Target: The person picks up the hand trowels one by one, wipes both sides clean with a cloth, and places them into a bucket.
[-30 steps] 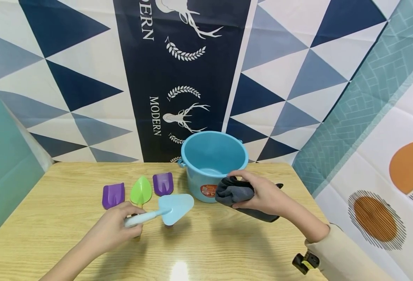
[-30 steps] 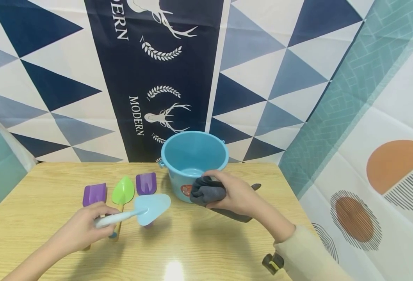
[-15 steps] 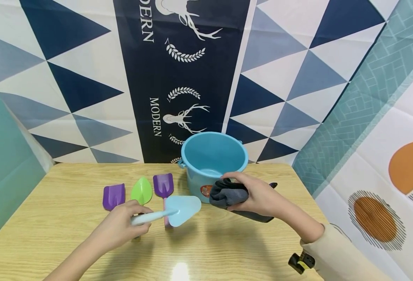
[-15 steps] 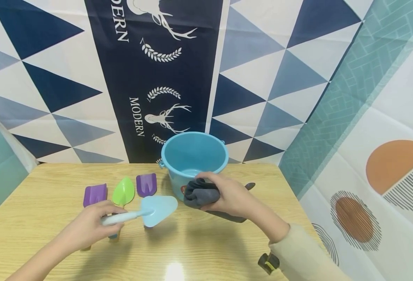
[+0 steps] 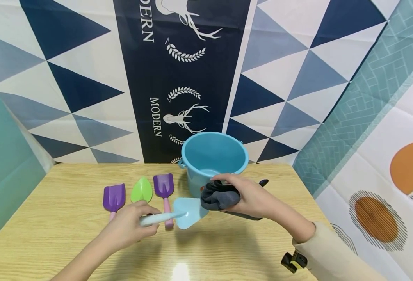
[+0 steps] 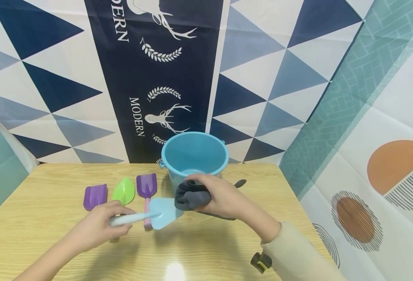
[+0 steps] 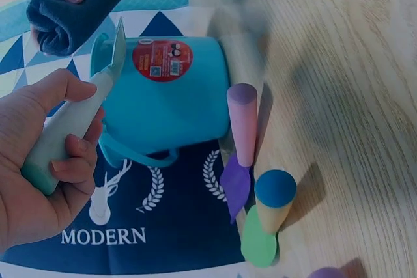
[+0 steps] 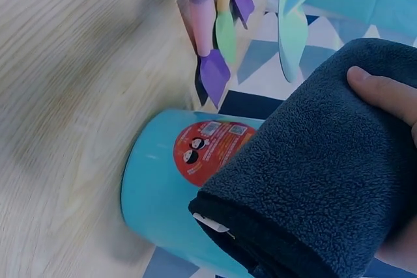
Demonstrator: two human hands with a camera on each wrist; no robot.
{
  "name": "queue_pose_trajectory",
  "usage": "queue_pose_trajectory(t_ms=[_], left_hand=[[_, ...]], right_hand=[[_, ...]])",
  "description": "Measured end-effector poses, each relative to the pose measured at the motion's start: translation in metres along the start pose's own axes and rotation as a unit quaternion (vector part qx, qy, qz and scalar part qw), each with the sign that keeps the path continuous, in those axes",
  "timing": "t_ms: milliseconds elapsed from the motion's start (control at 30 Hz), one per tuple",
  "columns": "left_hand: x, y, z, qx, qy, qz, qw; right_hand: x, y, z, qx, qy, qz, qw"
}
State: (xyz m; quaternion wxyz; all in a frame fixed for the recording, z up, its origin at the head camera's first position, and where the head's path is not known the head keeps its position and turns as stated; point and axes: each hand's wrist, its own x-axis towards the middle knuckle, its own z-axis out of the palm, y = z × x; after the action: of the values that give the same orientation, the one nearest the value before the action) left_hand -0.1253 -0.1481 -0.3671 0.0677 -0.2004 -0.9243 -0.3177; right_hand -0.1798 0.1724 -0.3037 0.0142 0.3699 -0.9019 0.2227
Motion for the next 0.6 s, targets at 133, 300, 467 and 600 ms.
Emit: queue_pose_trajectory(t_ms=[133, 300, 467, 600], left_hand=[[0.002, 0.006, 0.002, -0.005, -0.013, -0.006, 0.9999], [0.007, 0.014, 0.004, -0.018, -0.038, -0.02, 0.9989], [0.009, 0.017, 0.01, -0.012, -0.034, 0.016, 0.9992], [0.01, 0.018, 0.014, -0.009, -0.027, 0.031, 0.9991]], right_hand=[[0.003, -0.004, 0.002, 0.005, -0.005, -0.005, 1.0], [0.007, -0.008, 0.004, 0.012, -0.009, -0.01, 0.9998], [0.01, -0.01, 0.007, 0.002, -0.009, -0.014, 0.9999], [0.013, -0.013, 0.01, -0.004, -0.011, -0.014, 0.9998]])
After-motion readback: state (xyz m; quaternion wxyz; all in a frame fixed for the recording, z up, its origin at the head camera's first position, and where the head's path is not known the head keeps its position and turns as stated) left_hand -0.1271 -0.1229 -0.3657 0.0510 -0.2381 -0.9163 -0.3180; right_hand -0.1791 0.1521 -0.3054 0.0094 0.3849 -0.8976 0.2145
